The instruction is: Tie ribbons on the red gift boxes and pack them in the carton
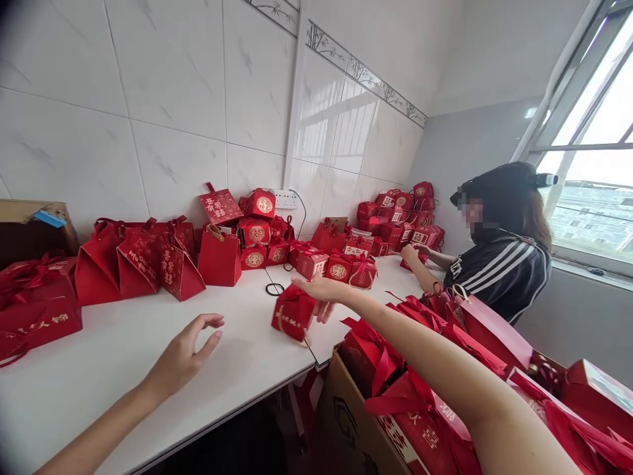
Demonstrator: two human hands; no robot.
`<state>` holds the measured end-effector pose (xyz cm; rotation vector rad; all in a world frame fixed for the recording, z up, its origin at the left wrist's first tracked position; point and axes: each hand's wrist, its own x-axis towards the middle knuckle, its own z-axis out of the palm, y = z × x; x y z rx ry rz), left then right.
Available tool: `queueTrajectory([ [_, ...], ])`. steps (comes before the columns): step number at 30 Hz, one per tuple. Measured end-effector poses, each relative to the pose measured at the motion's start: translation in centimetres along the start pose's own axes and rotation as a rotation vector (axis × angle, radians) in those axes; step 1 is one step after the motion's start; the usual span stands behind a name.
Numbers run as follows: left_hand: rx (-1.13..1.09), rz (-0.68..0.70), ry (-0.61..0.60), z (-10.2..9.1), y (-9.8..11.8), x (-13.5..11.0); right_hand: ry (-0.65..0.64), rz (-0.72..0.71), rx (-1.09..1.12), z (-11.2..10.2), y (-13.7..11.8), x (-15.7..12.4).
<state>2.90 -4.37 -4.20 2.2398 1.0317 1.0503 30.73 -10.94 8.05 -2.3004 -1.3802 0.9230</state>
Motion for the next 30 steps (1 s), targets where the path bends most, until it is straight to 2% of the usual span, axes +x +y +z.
queueTrajectory([
  [2, -0.096, -0.016, -0.007, 1.3, 1.5, -0.8, -0.002, -0.118, -0.031, 0.1, -0.4, -1.2],
  [5, -0.184, -0.052, -0.049, 2.7, 3.0, -1.2, 0.082, -0.341, -0.246, 0.0, 0.3, -1.4],
  [8, -0.237, -0.124, -0.138, 3.6, 4.2, -0.4, -0.034, -0.562, -0.328, 0.7, 1.8, -0.3],
  [10, -0.322, -0.193, -0.178, 4.1, 5.0, 0.5, -0.095, -0.644, -0.291, 1.8, 2.5, 0.4],
  [13, -0.507, -0.253, -0.263, 4.7, 5.7, 1.8, -0.105, -0.686, -0.183, 3.8, 3.0, 0.7],
  [15, -0.580, -0.243, -0.297, 4.9, 5.7, 2.1, -0.103, -0.659, -0.149, 4.5, 3.2, 0.3],
  [19, -0.610, -0.231, -0.313, 4.5, 4.8, 2.0, -0.260, -0.542, -0.111, 4.9, 3.5, -1.3],
  [21, -0.613, -0.213, -0.352, 4.1, 4.5, 1.8, -0.210, -0.547, -0.152, 5.2, 3.5, -1.9],
  [23, -0.567, -0.216, -0.358, 3.7, 4.6, 1.5, -0.091, -0.586, -0.206, 5.8, 3.6, -2.1],
  [25, -0.463, -0.245, -0.294, 3.4, 5.0, 1.1, -0.023, -0.617, -0.206, 6.7, 3.8, -2.1],
  [27, -0.339, -0.260, -0.175, 3.2, 5.5, 0.6, 0.015, -0.632, -0.172, 7.5, 4.0, -1.8],
  [30, -0.245, -0.215, -0.059, 2.9, 6.2, 0.4, 0.121, -0.716, -0.127, 8.4, 4.2, -1.5],
])
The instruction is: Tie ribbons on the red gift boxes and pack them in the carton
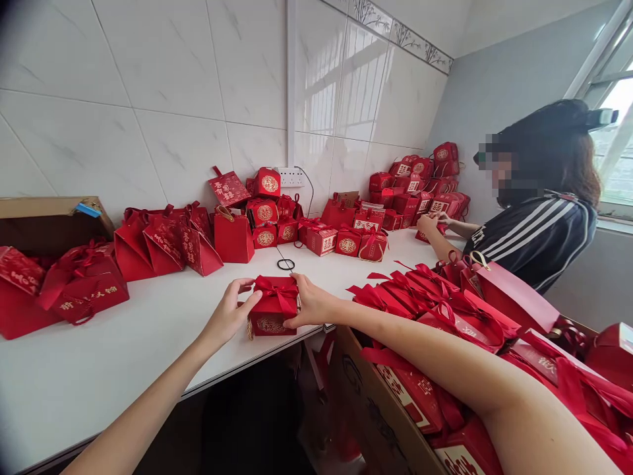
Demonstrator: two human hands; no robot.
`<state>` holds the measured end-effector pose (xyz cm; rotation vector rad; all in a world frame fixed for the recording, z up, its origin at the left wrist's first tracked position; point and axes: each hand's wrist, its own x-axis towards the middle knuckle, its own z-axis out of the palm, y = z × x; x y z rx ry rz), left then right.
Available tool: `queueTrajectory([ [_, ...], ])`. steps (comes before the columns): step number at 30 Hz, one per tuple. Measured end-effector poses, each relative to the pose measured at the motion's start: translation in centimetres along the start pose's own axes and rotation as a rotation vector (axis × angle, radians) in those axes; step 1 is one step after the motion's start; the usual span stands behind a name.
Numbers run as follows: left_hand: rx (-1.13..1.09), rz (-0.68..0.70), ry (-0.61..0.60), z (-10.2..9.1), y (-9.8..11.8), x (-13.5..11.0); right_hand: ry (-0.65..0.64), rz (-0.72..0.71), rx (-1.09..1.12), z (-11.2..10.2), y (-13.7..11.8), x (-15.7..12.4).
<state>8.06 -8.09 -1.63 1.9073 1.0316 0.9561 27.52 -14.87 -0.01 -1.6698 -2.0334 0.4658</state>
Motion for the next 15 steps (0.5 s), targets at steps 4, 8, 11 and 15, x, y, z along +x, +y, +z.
queueTrajectory([
  [4, 0.043, 0.107, 0.056, -0.5, 1.1, 0.1, 0.155, -0.169, -0.064, 0.2, -0.5, 0.0],
  [8, 0.113, 0.255, 0.227, -0.5, 2.3, -1.3, 0.271, -0.228, -0.160, -0.5, -1.5, -0.6],
  [11, 0.099, 0.304, 0.322, -0.2, 3.2, -3.4, 0.348, -0.283, -0.242, -1.2, -2.1, -1.5],
  [15, 0.021, 0.313, 0.328, 0.5, 4.7, -6.0, 0.422, -0.307, -0.332, -2.2, -2.7, -3.3],
])
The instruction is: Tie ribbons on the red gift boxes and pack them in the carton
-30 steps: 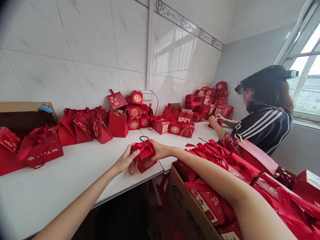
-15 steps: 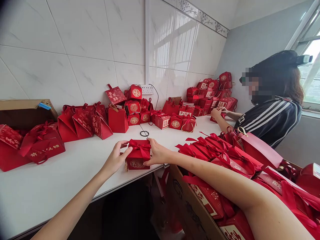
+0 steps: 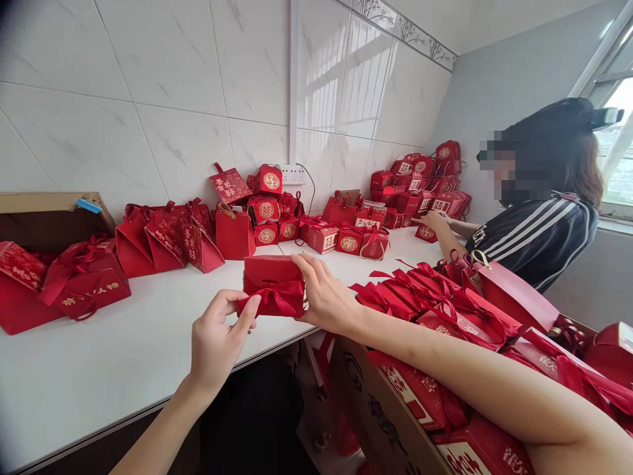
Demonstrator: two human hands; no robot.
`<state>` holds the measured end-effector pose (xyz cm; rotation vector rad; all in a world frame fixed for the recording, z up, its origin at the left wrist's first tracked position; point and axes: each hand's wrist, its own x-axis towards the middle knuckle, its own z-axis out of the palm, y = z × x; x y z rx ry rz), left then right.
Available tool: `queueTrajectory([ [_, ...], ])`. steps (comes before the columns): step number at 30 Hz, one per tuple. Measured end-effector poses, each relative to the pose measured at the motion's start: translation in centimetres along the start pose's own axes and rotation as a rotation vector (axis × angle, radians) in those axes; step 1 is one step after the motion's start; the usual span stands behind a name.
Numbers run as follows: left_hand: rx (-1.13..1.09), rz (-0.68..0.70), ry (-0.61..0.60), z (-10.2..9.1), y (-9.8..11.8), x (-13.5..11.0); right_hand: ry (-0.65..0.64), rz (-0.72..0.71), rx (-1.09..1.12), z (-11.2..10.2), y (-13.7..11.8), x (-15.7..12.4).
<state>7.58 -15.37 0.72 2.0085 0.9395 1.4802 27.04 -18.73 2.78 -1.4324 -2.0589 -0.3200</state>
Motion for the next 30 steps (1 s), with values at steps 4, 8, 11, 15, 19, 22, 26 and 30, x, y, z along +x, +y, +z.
queueTrajectory([
  [4, 0.002, 0.164, 0.017, 0.0, 2.1, -1.0, 0.069, -0.036, -0.045, -1.8, -0.4, -1.0],
  [8, -0.038, 0.215, -0.016, 0.0, 3.5, -1.1, 0.094, -0.057, -0.052, -3.7, -0.6, -1.9],
  [11, -0.053, 0.311, 0.000, 0.1, 3.8, -1.0, 0.099, -0.054, -0.071, -5.2, -0.8, -2.7],
  [15, 0.084, 0.652, 0.111, 0.5, 3.7, -0.8, 0.135, -0.065, -0.090, -6.6, -1.3, -3.7],
  [19, 0.319, 0.548, -0.042, 1.2, 3.2, -0.5, 0.183, -0.082, -0.113, -7.3, -2.0, -4.3],
  [22, 0.351, 0.284, -0.005, 1.2, 2.9, -0.5, 0.212, -0.068, -0.139, -7.4, -2.4, -4.5],
  [26, 0.278, 0.547, -0.070, 0.4, 3.4, -0.8, 0.189, -0.054, -0.156, -7.5, -2.6, -4.8],
  [30, 0.230, 0.193, -0.076, -0.3, 4.1, -0.1, 0.186, -0.022, -0.155, -7.9, -2.9, -5.0],
])
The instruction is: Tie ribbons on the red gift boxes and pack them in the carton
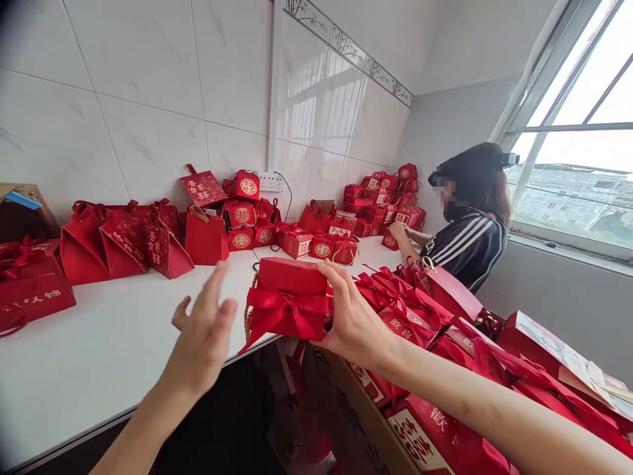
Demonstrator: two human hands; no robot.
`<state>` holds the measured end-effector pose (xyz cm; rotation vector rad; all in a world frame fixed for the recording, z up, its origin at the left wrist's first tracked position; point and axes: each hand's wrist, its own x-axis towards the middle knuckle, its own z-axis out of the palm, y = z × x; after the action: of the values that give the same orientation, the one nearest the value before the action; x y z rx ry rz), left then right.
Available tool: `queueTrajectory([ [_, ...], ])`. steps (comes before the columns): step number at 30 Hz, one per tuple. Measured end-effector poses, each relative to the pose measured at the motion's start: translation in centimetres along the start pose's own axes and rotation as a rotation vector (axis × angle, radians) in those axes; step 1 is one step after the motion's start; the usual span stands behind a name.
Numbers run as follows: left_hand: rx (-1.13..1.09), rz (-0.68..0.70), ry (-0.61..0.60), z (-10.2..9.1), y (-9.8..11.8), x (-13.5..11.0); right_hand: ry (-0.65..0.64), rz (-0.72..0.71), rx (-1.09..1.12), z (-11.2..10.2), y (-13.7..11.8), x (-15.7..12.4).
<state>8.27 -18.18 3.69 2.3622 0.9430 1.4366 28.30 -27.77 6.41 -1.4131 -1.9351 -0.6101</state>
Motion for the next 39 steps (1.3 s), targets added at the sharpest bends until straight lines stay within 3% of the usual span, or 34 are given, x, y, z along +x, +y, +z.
queueTrajectory([
  [2, -0.107, -0.089, 0.031, -0.3, 0.4, 0.5, -0.012, 0.041, 0.001, -0.4, -0.1, -0.2],
  [5, -0.257, -0.003, 0.036, -0.1, 1.7, 0.9, -0.019, 0.057, -0.011, -1.2, -0.1, -0.5],
  [7, -0.328, 0.154, 0.104, 0.4, 2.9, 0.7, -0.010, 0.049, -0.024, -1.8, -0.2, -0.7],
  [11, -0.383, 0.629, 0.258, 1.7, 4.9, -0.4, 0.014, 0.037, -0.054, -3.0, -0.4, -1.4],
  [14, -0.396, 0.763, 0.281, 2.2, 5.6, -1.0, 0.022, 0.012, -0.096, -4.1, -0.7, -2.1],
  [16, -0.450, 0.717, 0.288, 2.3, 5.4, -0.7, 0.009, 0.060, -0.083, -5.0, -0.8, -2.5],
  [18, -0.484, 0.544, 0.298, 2.5, 4.7, 0.2, -0.014, 0.232, 0.027, -6.3, -0.8, -2.8],
  [20, -0.449, 0.280, 0.251, 3.4, 3.5, 1.2, -0.068, 0.542, 0.281, -8.0, -0.6, -3.0],
  [22, -0.384, 0.074, 0.098, 5.2, 1.8, 1.7, -0.137, 0.906, 0.641, -9.7, -0.3, -3.2],
  [24, -0.354, 0.029, -0.066, 7.9, -0.1, 1.3, -0.153, 1.202, 0.980, -11.3, -0.1, -3.5],
  [26, -0.348, 0.059, -0.122, 10.9, -2.0, -0.1, -0.078, 1.385, 1.200, -12.5, -0.2, -4.2],
  [28, -0.329, 0.111, -0.120, 13.8, -3.7, -2.0, 0.044, 1.486, 1.319, -13.4, -0.5, -5.2],
  [32, -0.276, 0.293, -0.298, 17.3, -5.6, -5.0, 0.265, 1.593, 1.392, -14.4, -1.0, -7.7],
  [36, -0.285, 0.275, -0.316, 18.7, -5.6, -5.8, 0.419, 1.582, 1.356, -15.4, -1.0, -9.9],
  [39, -0.312, 0.255, -0.191, 18.1, -3.3, -5.2, 0.407, 1.567, 1.334, -15.8, -1.1, -10.8],
])
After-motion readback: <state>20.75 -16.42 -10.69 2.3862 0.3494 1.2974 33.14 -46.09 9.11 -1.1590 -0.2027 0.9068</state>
